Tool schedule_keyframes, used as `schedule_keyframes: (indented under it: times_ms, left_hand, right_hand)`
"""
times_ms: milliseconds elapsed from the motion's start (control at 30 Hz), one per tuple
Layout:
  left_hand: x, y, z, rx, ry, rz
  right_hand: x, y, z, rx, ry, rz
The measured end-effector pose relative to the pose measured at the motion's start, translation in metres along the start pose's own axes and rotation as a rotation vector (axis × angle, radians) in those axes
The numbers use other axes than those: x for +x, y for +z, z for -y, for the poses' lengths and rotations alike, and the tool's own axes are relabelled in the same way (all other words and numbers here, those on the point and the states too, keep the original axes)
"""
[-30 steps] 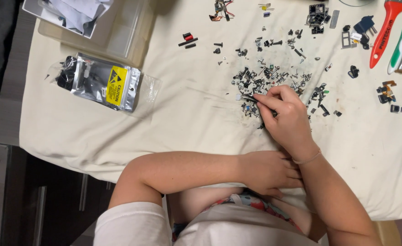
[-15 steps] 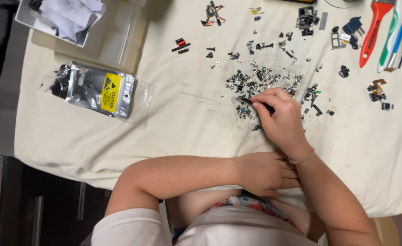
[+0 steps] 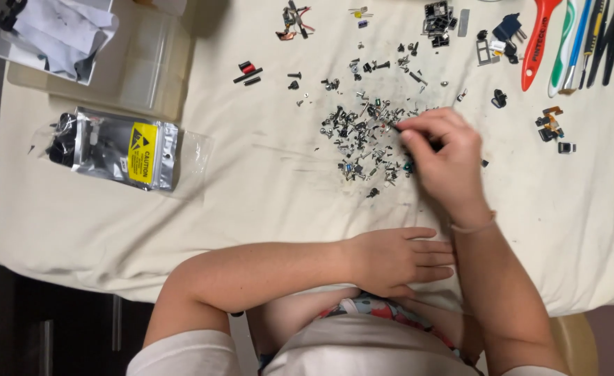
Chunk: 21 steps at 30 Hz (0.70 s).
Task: The person sorts small electronic components on a white cloth-covered table. They pick up and place down various parts, then use tweezers to move and organize the components into small groups.
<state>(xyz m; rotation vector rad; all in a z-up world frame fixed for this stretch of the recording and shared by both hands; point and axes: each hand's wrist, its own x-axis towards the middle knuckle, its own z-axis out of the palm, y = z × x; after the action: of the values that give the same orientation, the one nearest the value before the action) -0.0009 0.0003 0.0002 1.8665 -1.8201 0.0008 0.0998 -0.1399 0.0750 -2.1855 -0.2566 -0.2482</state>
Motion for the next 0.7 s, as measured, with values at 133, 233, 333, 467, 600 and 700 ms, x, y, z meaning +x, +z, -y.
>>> schedule_keyframes:
  times_ms: [133, 233, 333, 467, 600, 700]
  left_hand:
    - [0.001, 0.0, -0.001, 0.085, 0.009, 0.181]
    - [0.002, -0.004, 0.001, 0.105, 0.009, 0.201]
    - [0.001, -0.005, -0.003, 0.098, -0.004, 0.209]
    - [0.001, -0.007, 0.0, 0.036, -0.013, 0.159]
    - [0.0, -0.007, 0.0, -0.017, -0.022, 0.115]
    - [0.0, -0.01, -0.001, -0.022, -0.029, 0.099]
  right_hand:
    - [0.02, -0.056, -0.056, -0.217, -0.015, -0.227]
    - [0.029, -0.079, -0.092, -0.324, -0.001, -0.326]
    - [0.035, -0.08, -0.098, -0.384, -0.06, -0.338]
    - [0.044, -0.077, -0.109, -0.502, -0.009, -0.353]
    - [0.041, -0.077, -0.101, -0.499, 0.001, -0.39]
    - [0.042, -0.075, -0.103, -0.445, -0.042, -0.441]
